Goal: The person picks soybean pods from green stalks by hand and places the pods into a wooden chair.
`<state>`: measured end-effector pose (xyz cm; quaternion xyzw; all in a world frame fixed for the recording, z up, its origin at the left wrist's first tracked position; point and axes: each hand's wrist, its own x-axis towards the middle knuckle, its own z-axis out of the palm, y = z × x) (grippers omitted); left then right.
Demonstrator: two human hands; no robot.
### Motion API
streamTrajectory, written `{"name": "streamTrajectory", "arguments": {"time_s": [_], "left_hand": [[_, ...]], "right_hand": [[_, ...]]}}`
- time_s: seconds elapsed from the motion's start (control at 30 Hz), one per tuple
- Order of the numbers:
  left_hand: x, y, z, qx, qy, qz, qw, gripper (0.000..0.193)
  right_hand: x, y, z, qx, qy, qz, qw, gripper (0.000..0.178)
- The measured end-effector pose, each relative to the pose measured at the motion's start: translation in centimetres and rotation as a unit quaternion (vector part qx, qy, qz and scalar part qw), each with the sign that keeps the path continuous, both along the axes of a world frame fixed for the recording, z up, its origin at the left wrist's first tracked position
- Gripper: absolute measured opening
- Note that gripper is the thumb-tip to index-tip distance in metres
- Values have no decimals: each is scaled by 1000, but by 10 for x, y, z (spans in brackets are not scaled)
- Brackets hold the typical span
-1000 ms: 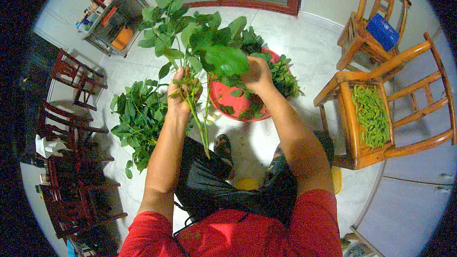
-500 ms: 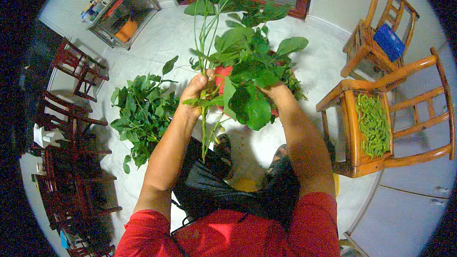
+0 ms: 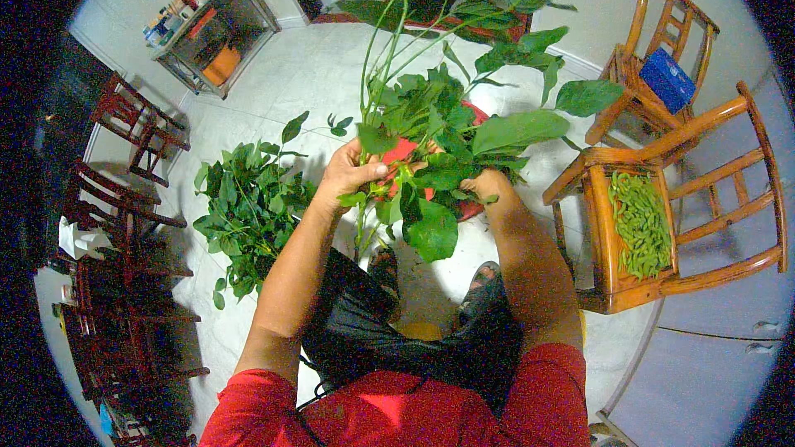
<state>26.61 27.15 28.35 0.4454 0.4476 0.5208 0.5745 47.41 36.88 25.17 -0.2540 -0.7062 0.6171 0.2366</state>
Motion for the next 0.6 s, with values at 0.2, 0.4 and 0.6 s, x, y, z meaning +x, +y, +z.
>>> {"name": "streamTrajectory", "arguments": {"time_s": [0.2,0.4,0.6], "left_hand": [[11,-1,-7,112,211,100,966,84],[14,1,-8,138,332,-20,933,62],[13,1,-11,-96,14,26,995,20]], "right_hand": [[-2,4,-19,-186,162,-47,968,32],[8,12,-42,-127,170,-57,976,34],[0,2,35,-42,-99,-4,994,25]]}}
